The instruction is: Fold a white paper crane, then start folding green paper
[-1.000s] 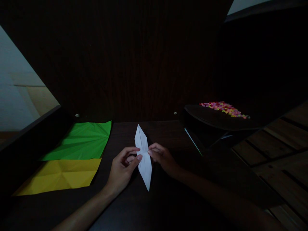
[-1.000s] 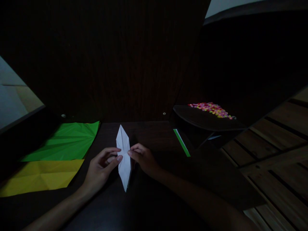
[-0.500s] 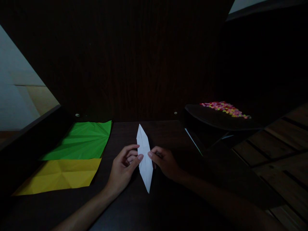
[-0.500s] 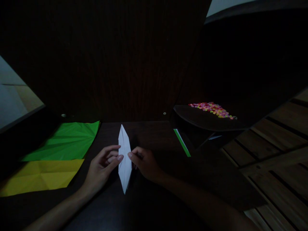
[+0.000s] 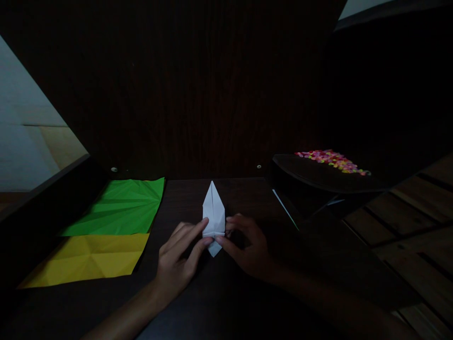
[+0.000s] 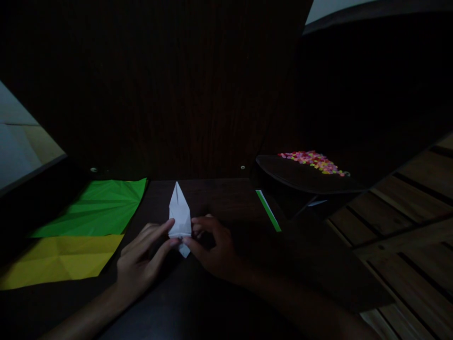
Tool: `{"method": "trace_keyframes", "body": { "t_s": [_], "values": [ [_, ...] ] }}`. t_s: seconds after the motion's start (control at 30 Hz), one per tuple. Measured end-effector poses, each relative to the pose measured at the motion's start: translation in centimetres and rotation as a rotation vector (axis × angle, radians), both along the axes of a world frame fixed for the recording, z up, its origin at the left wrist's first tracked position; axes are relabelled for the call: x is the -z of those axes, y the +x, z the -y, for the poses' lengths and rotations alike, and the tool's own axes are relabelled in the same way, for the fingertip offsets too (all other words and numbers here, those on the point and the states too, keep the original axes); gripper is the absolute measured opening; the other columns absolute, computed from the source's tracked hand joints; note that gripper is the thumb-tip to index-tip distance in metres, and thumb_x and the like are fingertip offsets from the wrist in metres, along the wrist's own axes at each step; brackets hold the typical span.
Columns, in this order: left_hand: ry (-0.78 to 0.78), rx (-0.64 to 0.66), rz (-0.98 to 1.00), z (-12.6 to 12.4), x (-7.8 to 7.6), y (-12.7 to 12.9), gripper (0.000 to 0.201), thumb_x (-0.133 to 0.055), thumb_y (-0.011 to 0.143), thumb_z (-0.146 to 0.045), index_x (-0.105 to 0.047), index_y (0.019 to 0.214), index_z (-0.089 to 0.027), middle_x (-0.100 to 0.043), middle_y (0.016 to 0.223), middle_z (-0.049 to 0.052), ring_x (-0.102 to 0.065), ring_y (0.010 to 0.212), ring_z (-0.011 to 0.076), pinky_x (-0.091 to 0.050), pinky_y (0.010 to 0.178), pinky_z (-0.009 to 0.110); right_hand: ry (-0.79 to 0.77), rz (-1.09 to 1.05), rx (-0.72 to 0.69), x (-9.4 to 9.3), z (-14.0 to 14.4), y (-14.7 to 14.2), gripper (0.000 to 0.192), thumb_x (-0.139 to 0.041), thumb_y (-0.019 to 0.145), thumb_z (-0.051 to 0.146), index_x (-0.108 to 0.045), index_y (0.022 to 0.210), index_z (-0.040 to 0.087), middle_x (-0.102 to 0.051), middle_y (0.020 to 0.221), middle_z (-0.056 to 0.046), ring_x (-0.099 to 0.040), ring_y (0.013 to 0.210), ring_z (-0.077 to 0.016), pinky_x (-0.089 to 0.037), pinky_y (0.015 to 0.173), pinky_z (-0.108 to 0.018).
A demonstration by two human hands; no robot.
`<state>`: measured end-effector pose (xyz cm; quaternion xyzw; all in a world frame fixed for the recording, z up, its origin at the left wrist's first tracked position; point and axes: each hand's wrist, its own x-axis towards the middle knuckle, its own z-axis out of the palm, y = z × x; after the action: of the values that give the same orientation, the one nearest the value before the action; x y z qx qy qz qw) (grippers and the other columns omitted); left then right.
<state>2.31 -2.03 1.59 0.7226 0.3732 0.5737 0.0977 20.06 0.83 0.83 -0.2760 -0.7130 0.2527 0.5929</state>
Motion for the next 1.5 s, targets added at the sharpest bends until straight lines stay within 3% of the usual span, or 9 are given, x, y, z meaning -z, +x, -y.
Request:
{"method": "trace_keyframes", "body": {
  "t_s": [0.27, 0.47, 0.77, 0.93, 1.03, 1.13, 1.23, 1.33, 1.5],
  "values": [
    [0.236, -0.06, -0.145, -0.1, 0.0, -0.2, 0.057, -0.069, 0.078, 0.002, -0.058, 0.13, -0.019, -0.069, 0.091, 0.006, -0.06, 0.078, 0.0172, -0.05, 0.065, 0.031, 0.328, 0.189, 0.038, -1.1, -0.5, 0.3, 0.039, -0.066, 0.083, 0.006, -0.062, 0.118, 0.023, -0.072, 0.086, -0.005, -0.063, 0.072, -0.017, -0.052, 0.067, -0.035],
    [0.286, -0.074, -0.235, 0.0, 0.4, -0.5, 0.057, -0.066, 0.078, 0.006, -0.056, 0.13, -0.016, -0.068, 0.094, 0.007, -0.059, 0.079, 0.0171, -0.048, 0.069, 0.033, 0.335, 0.214, 0.09, -1.1, -0.3, 0.2, 0.035, -0.063, 0.084, 0.005, -0.066, 0.113, 0.024, -0.07, 0.08, -0.004, -0.06, 0.069, -0.0164, -0.051, 0.061, -0.032],
    [0.279, -0.09, -0.269, 0.3, -0.2, -0.8, 0.04, -0.063, 0.081, 0.002, -0.064, 0.117, -0.016, -0.061, 0.084, 0.005, -0.056, 0.078, 0.0175, -0.049, 0.065, 0.03, 0.365, 0.227, 0.157, -1.1, -0.2, 0.6, 0.027, -0.061, 0.084, 0.004, -0.072, 0.097, 0.025, -0.059, 0.075, -0.002, -0.052, 0.066, -0.0143, -0.046, 0.059, -0.03],
    [0.266, -0.021, -0.245, 0.1, -0.2, -0.7, 0.035, -0.062, 0.081, 0.0, -0.065, 0.111, -0.016, -0.063, 0.079, 0.004, -0.058, 0.073, 0.0166, -0.051, 0.062, 0.03, 0.335, 0.209, 0.089, -0.7, -0.1, 0.9, 0.031, -0.059, 0.084, 0.003, -0.072, 0.101, 0.027, -0.051, 0.074, -0.001, -0.049, 0.061, -0.0119, -0.04, 0.05, -0.025],
    [0.219, 0.046, -0.211, 0.1, -0.3, -0.3, 0.037, -0.063, 0.079, 0.002, -0.062, 0.111, -0.015, -0.066, 0.08, 0.004, -0.062, 0.07, 0.0154, -0.052, 0.063, 0.029, 0.327, 0.191, 0.088, -0.5, -0.2, 0.9, 0.032, -0.059, 0.085, 0.005, -0.071, 0.104, 0.029, -0.05, 0.074, 0.0, -0.049, 0.061, -0.0122, -0.04, 0.05, -0.025],
    [0.134, 0.005, -0.148, 0.4, -0.3, 0.0, 0.033, -0.064, 0.079, -0.004, -0.06, 0.11, -0.016, -0.07, 0.085, 0.005, -0.067, 0.073, 0.0166, -0.055, 0.068, 0.028, 0.33, 0.211, 0.091, -0.6, -0.3, 1.0, 0.032, -0.058, 0.086, 0.007, -0.07, 0.105, 0.03, -0.051, 0.074, -0.001, -0.051, 0.062, -0.0126, -0.042, 0.051, -0.025],
    [-0.084, -0.054, -0.031, 0.6, -0.2, 0.2, 0.028, -0.066, 0.081, -0.012, -0.059, 0.108, -0.018, -0.071, 0.085, 0.003, -0.07, 0.073, 0.0158, -0.057, 0.068, 0.025, 0.321, 0.235, 0.095, -0.7, -0.5, 1.1, 0.029, -0.058, 0.087, 0.007, -0.071, 0.102, 0.029, -0.052, 0.076, -0.001, -0.052, 0.063, -0.0125, -0.043, 0.052, -0.025],
    [-0.28, -0.005, 0.126, 0.5, -0.1, 0.4, 0.022, -0.067, 0.082, -0.017, -0.058, 0.102, -0.02, -0.072, 0.083, 0.001, -0.071, 0.073, 0.0149, -0.058, 0.066, 0.023, 0.301, 0.231, 0.094, -0.3, -0.8, 1.1, 0.023, -0.061, 0.086, 0.009, -0.072, 0.093, 0.029, -0.055, 0.076, -0.001, -0.052, 0.064, -0.0132, -0.044, 0.054, -0.026],
    [-0.422, 0.087, 0.359, 0.0, 0.0, 0.9, 0.021, -0.068, 0.082, -0.019, -0.057, 0.099, -0.019, -0.072, 0.081, 0.001, -0.071, 0.075, 0.015, -0.058, 0.07, 0.025, 0.109, 0.151, 0.087, 1.2, -1.4, 0.6, 0.008, -0.069, 0.082, 0.02, -0.069, 0.08, 0.027, -0.061, 0.077, 0.0, -0.058, 0.067, -0.0144, -0.05, 0.059, -0.028]
  ]
}}
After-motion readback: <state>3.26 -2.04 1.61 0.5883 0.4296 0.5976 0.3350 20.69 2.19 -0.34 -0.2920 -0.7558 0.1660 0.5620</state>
